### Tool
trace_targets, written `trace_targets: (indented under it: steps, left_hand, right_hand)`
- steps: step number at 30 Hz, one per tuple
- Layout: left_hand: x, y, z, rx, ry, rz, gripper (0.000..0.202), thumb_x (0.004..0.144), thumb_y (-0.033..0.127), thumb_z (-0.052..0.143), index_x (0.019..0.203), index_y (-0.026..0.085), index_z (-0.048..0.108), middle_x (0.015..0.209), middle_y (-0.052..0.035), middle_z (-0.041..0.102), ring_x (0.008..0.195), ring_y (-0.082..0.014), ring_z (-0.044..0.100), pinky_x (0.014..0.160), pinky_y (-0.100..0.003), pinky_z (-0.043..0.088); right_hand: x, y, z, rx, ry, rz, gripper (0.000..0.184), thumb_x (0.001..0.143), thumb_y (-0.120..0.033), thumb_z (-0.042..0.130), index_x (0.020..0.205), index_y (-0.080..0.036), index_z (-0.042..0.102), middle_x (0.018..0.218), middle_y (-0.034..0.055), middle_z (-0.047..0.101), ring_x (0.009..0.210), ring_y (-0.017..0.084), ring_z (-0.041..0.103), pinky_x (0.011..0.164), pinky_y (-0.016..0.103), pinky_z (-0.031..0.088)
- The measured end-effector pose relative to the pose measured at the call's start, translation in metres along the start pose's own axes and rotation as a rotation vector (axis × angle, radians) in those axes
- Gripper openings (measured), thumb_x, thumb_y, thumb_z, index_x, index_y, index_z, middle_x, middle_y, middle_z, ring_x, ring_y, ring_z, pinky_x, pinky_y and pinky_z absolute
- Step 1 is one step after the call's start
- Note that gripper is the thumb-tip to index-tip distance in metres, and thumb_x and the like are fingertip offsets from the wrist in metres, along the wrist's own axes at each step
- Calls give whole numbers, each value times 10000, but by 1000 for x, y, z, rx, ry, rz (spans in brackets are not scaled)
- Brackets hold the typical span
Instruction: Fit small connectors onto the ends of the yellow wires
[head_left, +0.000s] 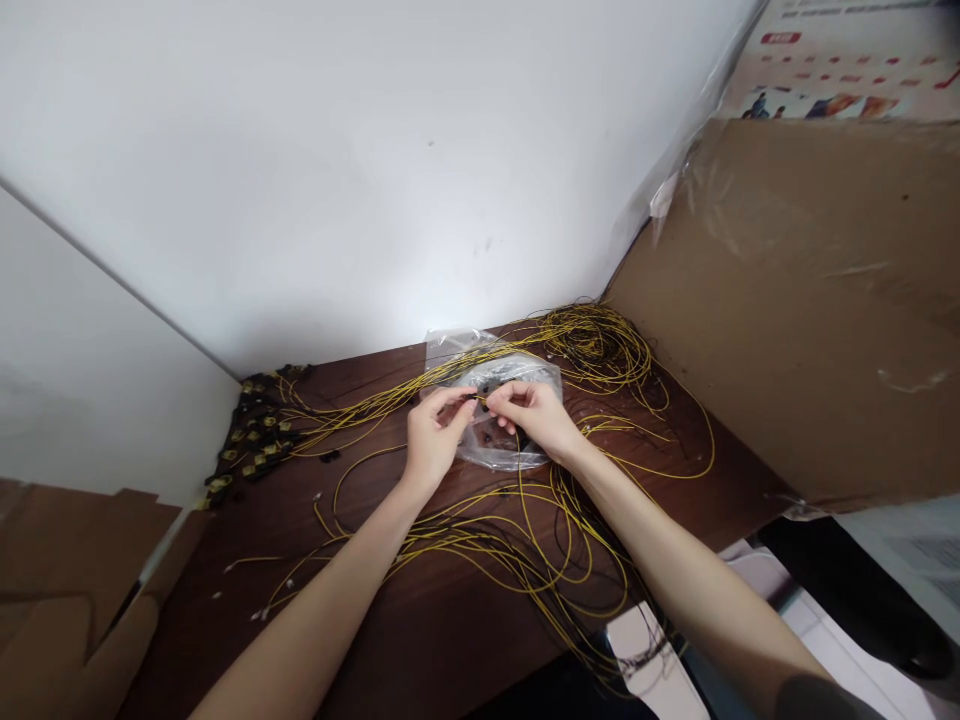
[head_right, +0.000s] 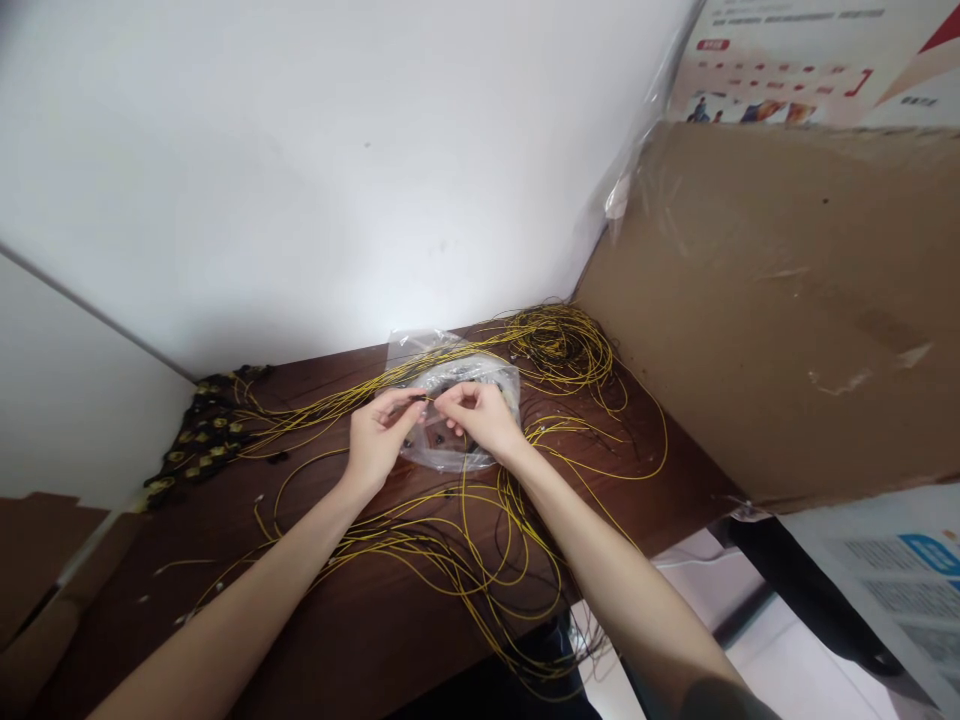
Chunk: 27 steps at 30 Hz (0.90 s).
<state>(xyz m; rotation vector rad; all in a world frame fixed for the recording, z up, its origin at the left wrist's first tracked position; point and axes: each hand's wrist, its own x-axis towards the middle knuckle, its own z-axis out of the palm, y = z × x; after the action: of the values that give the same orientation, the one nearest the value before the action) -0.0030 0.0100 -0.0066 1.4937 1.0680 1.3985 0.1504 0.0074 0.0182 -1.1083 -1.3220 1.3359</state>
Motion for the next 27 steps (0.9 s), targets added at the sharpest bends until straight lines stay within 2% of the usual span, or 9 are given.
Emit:
trace_targets:
  steps: [3, 7, 13, 18, 21, 24, 27]
  left_hand:
    - [0, 0, 0, -6, -30, 17, 201, 728, 241, 641, 903, 159, 695, 907, -72, 670, 794, -167, 629, 721, -274, 514]
    - [-1, -1, 1, 8, -100, 47, 182, 738, 236, 632, 892, 163, 695, 900, -71, 659, 812, -174, 628, 719, -282, 520]
    - [-1, 3, 1, 6, -77, 33, 199, 749, 246, 622, 917, 160, 686, 926, -77, 667, 832, -180, 635, 724, -281, 527]
    - [-1, 14, 4, -17, -23, -29, 193, 748, 261, 614, 883, 138, 677, 898, -67, 682, 721, -151, 633, 653, -256, 523]
    - [-1, 16, 5, -25, 10, -45, 192, 748, 266, 609, 872, 133, 671, 866, -54, 677, 635, -120, 606, 616, -243, 505]
    - [-1, 13, 4, 27, -3, -15, 192, 764, 261, 590, 882, 135, 674, 780, -38, 658, 588, -104, 568, 566, -221, 465]
    - [-1, 10, 3, 128, -52, 72, 159, 780, 243, 570, 830, 143, 684, 707, -26, 625, 577, -101, 530, 540, -212, 420]
  right_hand:
    - [0, 0, 0, -2, 1, -2, 283, 649, -405, 688, 657, -138, 592, 549, -25, 548, 436, 56, 439, 436, 205, 359]
    - [-1, 0, 2, -6, -23, 1, 285, 650, -402, 689, 663, -134, 595, 573, -16, 565, 455, 59, 454, 439, 201, 360]
    - [-1, 0, 2, 10, -25, -8, 293, 656, -414, 685, 678, -135, 599, 583, -17, 568, 450, 58, 452, 441, 205, 373]
    - [0, 1, 0, -9, -3, -44, 270, 670, -397, 685, 723, -141, 614, 581, -17, 571, 470, 69, 472, 466, 213, 400]
    - [1, 1, 0, -39, 58, -149, 240, 666, -359, 699, 766, -153, 629, 690, 9, 628, 585, 97, 552, 588, 243, 462]
    - [2, -1, 0, -57, 76, -239, 225, 677, -333, 698, 822, -167, 652, 746, 17, 646, 682, 122, 588, 702, 284, 480]
    - [1, -3, 0, -80, 58, -274, 210, 695, -324, 685, 847, -180, 672, 749, 15, 649, 687, 127, 584, 702, 291, 476]
